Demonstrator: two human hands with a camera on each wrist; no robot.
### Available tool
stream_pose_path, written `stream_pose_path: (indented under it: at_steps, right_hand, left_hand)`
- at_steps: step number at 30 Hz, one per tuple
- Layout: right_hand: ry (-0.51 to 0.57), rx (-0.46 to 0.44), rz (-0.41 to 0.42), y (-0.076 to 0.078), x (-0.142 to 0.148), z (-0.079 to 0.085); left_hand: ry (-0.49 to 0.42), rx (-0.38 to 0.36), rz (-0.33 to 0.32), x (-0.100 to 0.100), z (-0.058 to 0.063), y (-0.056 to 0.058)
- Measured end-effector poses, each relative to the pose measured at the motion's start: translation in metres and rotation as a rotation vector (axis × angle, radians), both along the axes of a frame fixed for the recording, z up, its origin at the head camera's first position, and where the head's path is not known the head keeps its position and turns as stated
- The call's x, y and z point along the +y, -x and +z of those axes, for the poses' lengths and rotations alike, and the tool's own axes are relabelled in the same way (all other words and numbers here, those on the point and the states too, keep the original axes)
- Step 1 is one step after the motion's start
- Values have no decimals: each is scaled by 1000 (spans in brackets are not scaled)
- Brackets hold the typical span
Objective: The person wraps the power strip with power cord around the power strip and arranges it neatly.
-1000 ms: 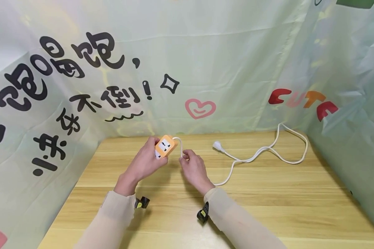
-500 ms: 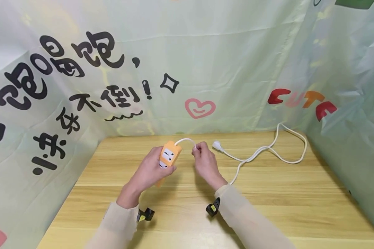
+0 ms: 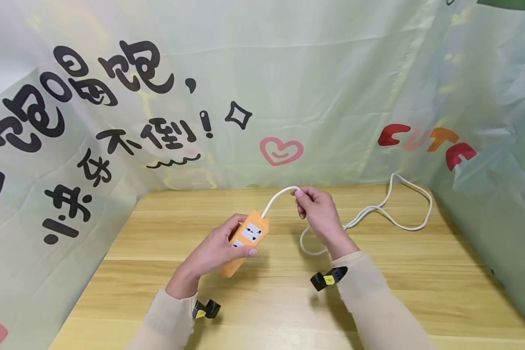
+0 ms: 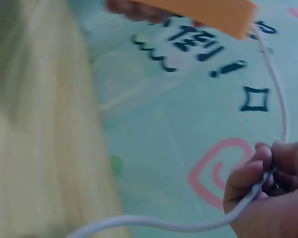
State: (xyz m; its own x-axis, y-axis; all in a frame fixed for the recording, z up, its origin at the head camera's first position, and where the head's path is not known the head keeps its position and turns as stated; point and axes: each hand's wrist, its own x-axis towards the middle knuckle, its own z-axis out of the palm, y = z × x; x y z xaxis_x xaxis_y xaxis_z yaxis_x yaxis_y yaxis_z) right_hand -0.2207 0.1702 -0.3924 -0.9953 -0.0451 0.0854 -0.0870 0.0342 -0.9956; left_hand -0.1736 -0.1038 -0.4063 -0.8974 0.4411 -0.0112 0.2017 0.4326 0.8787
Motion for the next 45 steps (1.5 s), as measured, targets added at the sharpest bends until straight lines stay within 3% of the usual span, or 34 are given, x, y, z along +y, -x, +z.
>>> stream_pose_path:
  at_steps: [5, 10, 15, 19, 22, 27, 33, 36, 41, 45]
  right_hand:
    - [178, -24, 123, -7, 17, 14]
    - [208, 20, 210, -14, 28, 22]
    - [53, 35, 195, -17, 35, 34]
    - [-74, -15, 180, -16, 38, 41]
    - [-110, -74, 197, -13, 41, 41]
    - [-182, -177, 266, -3, 42, 35]
    - [-352, -240, 403, 10, 31, 24]
    - [-481, -225, 452, 13, 17, 21]
    - [-731, -108, 495, 7, -18, 23]
    - [-819, -39, 566, -4, -38, 29]
  left_hand:
    - [-81, -66, -86, -3, 1, -4]
    - [-90, -100, -104, -6, 2, -6]
    - [-51, -33, -154, -8, 0, -5]
    - [-8, 13, -185, -8, 2, -8]
    - [22, 36, -200, -8, 5, -10]
    - [62, 84, -255, -7, 10, -15]
    - [100, 115, -316, -3, 14, -20]
    - [156, 139, -341, 3, 14, -22]
    - [298, 209, -341, 16, 8, -25]
    - [343, 224, -322, 19, 3, -24]
